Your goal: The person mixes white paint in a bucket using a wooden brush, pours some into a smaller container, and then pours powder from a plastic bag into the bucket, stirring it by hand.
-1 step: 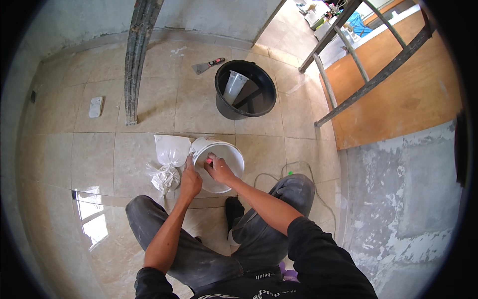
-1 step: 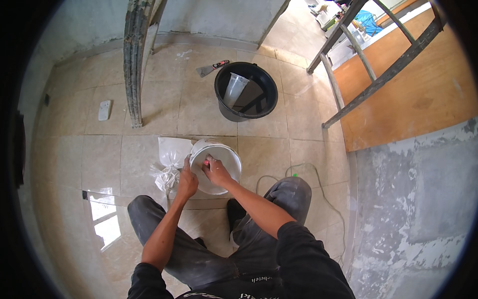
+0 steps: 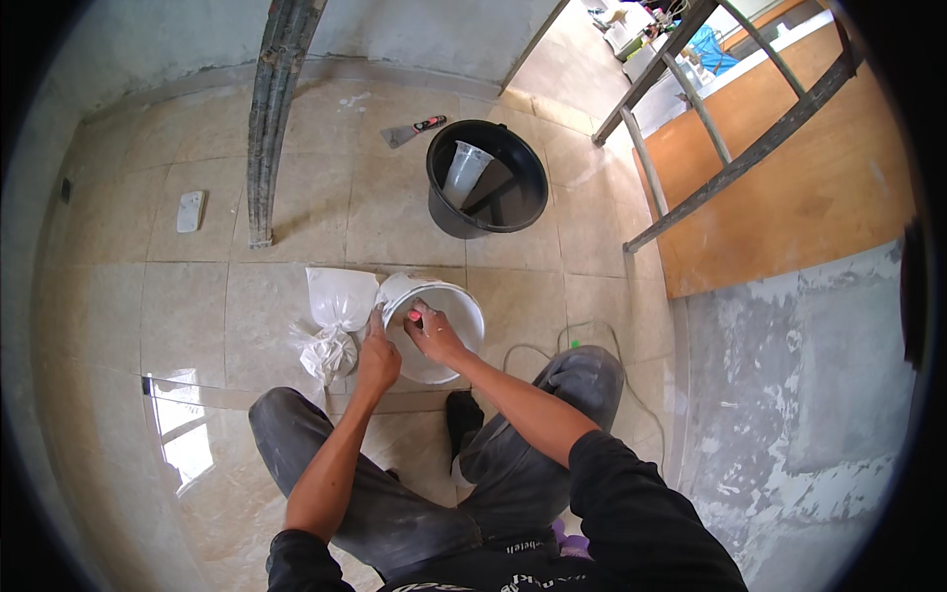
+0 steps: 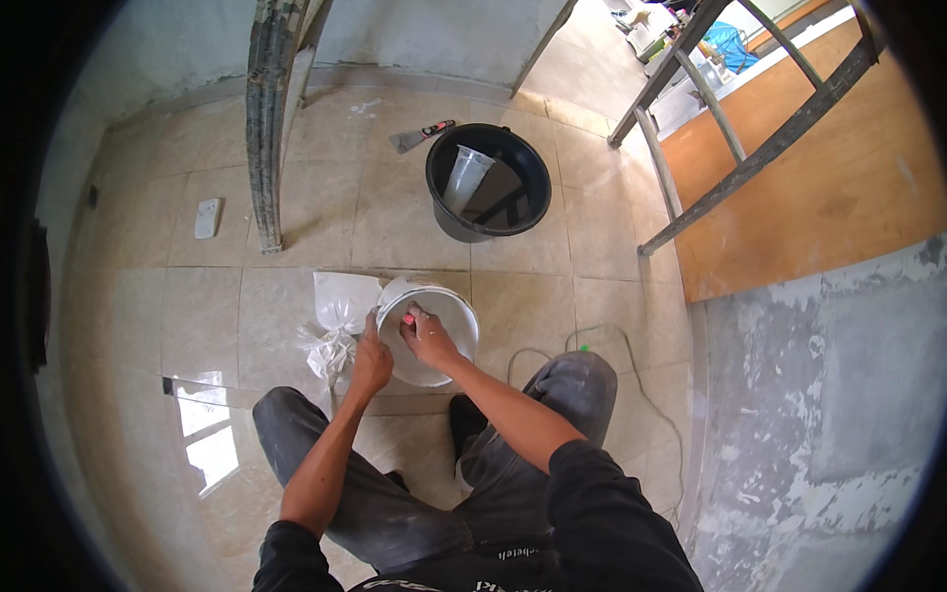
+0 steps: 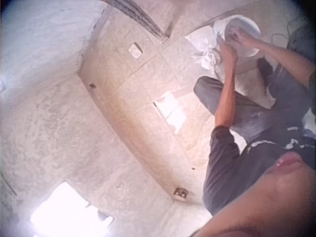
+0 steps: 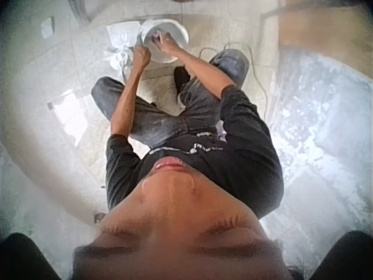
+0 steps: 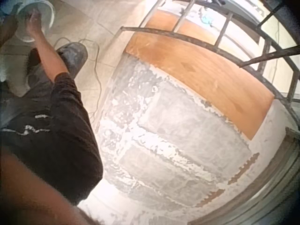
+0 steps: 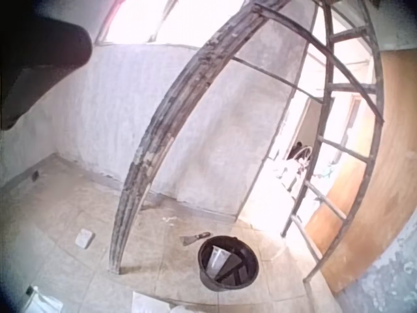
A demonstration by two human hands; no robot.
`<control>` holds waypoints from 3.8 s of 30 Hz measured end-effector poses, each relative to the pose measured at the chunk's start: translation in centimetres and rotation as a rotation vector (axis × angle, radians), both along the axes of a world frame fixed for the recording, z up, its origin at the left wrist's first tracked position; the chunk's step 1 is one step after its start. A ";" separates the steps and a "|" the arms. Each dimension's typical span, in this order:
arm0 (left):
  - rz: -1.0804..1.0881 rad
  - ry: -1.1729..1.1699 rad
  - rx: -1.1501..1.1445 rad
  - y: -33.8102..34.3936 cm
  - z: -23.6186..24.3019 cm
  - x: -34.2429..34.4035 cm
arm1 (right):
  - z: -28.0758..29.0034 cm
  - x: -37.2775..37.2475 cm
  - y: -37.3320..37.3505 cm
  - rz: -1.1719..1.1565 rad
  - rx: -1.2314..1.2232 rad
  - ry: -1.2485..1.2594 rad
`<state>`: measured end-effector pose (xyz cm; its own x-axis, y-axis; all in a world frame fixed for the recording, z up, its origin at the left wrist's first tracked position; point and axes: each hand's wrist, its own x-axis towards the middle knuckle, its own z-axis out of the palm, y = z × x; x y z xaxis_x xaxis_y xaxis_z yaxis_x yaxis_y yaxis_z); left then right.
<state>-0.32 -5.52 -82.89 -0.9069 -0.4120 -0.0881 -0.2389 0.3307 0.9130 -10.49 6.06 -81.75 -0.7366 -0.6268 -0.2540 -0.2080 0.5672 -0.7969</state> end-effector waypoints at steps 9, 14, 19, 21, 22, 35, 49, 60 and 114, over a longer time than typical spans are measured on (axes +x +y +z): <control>0.010 0.026 0.020 -0.3 -0.1 0.0 | 0.3 0.4 0.4 0.034 0.414 0.518; -0.003 -0.041 0.023 -0.1 0.5 -0.1 | -1.5 1.4 1.1 0.183 0.372 0.267; 0.012 -0.001 0.027 -0.1 0.5 0.0 | -1.7 0.2 0.5 0.118 0.079 0.052; -0.007 -0.110 0.067 -0.1 1.5 -0.1 | -0.6 -0.2 -0.2 -0.017 -0.077 0.034; -0.004 -0.109 0.068 -0.1 1.3 0.0 | -0.1 -0.3 -0.5 -0.014 -0.077 0.035; -0.014 -0.032 0.063 0.1 2.1 -0.1 | -0.2 1.7 1.2 0.136 0.413 0.281; -0.014 -0.133 0.073 0.5 2.0 -0.3 | 2.4 -0.5 0.6 -0.043 0.082 0.492; 0.003 -0.030 0.010 0.7 0.8 -0.1 | -0.9 0.9 1.6 0.168 0.104 0.144; -0.059 0.156 0.067 2.3 2.3 0.1 | 0.0 0.4 2.6 0.098 0.471 0.487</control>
